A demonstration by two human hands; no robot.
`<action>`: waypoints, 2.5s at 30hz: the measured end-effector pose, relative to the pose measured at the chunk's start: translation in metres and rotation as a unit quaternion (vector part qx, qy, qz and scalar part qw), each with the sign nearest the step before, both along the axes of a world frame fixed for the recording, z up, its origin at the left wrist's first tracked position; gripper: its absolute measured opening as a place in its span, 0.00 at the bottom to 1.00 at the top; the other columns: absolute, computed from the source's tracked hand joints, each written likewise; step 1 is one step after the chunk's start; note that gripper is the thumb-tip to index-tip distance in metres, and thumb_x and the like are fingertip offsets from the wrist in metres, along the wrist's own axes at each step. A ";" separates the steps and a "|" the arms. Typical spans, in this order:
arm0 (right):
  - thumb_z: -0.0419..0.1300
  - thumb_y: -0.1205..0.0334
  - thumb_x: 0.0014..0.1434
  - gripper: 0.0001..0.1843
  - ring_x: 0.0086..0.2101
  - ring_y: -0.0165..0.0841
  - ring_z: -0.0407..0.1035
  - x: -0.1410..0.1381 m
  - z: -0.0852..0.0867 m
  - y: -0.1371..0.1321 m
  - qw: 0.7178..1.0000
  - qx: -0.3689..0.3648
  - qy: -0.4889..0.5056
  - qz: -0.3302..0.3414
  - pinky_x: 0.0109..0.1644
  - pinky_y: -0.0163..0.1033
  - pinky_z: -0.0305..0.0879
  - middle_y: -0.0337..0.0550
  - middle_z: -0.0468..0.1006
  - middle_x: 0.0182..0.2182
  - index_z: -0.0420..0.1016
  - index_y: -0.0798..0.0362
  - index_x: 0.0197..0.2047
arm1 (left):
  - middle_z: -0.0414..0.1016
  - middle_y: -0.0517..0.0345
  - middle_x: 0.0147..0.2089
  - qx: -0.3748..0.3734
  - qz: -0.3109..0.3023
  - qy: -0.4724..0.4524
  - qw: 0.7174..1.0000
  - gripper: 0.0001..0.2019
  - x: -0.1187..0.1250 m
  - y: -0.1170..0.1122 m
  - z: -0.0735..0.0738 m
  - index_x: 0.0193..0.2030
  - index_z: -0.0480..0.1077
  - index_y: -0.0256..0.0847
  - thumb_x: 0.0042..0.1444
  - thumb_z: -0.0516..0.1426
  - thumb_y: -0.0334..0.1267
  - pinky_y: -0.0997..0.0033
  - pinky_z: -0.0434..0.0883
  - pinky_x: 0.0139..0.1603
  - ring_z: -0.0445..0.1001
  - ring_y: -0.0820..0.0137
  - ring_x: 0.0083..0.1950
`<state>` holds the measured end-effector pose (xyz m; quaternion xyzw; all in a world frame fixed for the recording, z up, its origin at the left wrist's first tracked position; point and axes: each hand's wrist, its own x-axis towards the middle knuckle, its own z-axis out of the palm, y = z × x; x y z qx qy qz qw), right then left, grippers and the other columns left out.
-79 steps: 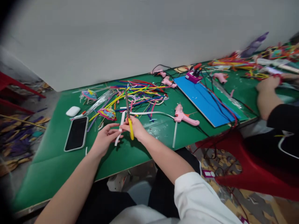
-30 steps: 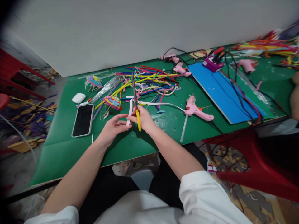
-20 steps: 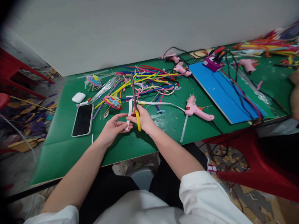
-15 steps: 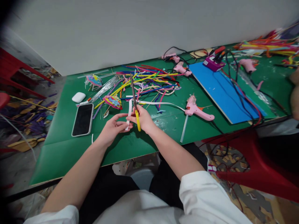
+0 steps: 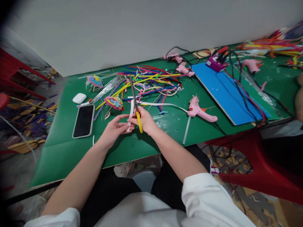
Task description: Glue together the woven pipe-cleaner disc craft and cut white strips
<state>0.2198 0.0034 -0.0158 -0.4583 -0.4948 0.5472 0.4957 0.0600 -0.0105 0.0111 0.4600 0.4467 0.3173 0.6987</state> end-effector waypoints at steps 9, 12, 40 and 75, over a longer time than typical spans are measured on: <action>0.66 0.61 0.39 0.20 0.25 0.27 0.63 -0.002 0.004 -0.001 1.000 0.004 -0.007 -0.022 0.33 0.38 0.62 0.30 0.65 0.23 0.56 0.50 0.29 | 0.80 0.55 0.33 -0.010 -0.002 0.010 1.000 0.29 0.002 -0.001 0.002 0.57 0.63 0.38 0.46 0.64 0.34 0.69 0.75 0.43 0.79 0.69 0.39; 0.67 0.61 0.39 0.20 0.25 0.27 0.63 -0.002 0.005 -0.001 1.000 0.009 0.000 -0.026 0.33 0.38 0.63 0.29 0.64 0.23 0.56 0.50 0.28 | 0.80 0.55 0.32 -0.014 0.001 0.011 1.000 0.28 0.002 -0.001 0.002 0.56 0.63 0.39 0.48 0.63 0.34 0.69 0.75 0.42 0.79 0.69 0.38; 0.67 0.59 0.40 0.20 0.24 0.26 0.58 -0.004 0.008 -0.003 0.999 0.024 -0.027 -0.025 0.31 0.37 0.60 0.29 0.62 0.23 0.56 0.50 0.26 | 0.80 0.54 0.35 -0.030 0.024 0.003 0.999 0.18 0.000 0.002 -0.007 0.48 0.72 0.37 0.49 0.63 0.36 0.71 0.76 0.39 0.78 0.71 0.36; 0.66 0.61 0.41 0.18 0.24 0.25 0.58 -0.008 0.008 -0.005 0.998 0.031 -0.034 -0.030 0.31 0.36 0.59 0.29 0.61 0.22 0.57 0.51 0.26 | 0.78 0.56 0.26 -0.020 0.073 0.060 0.995 0.17 -0.001 0.002 -0.002 0.30 0.75 0.33 0.38 0.67 0.46 0.72 0.75 0.35 0.76 0.72 0.29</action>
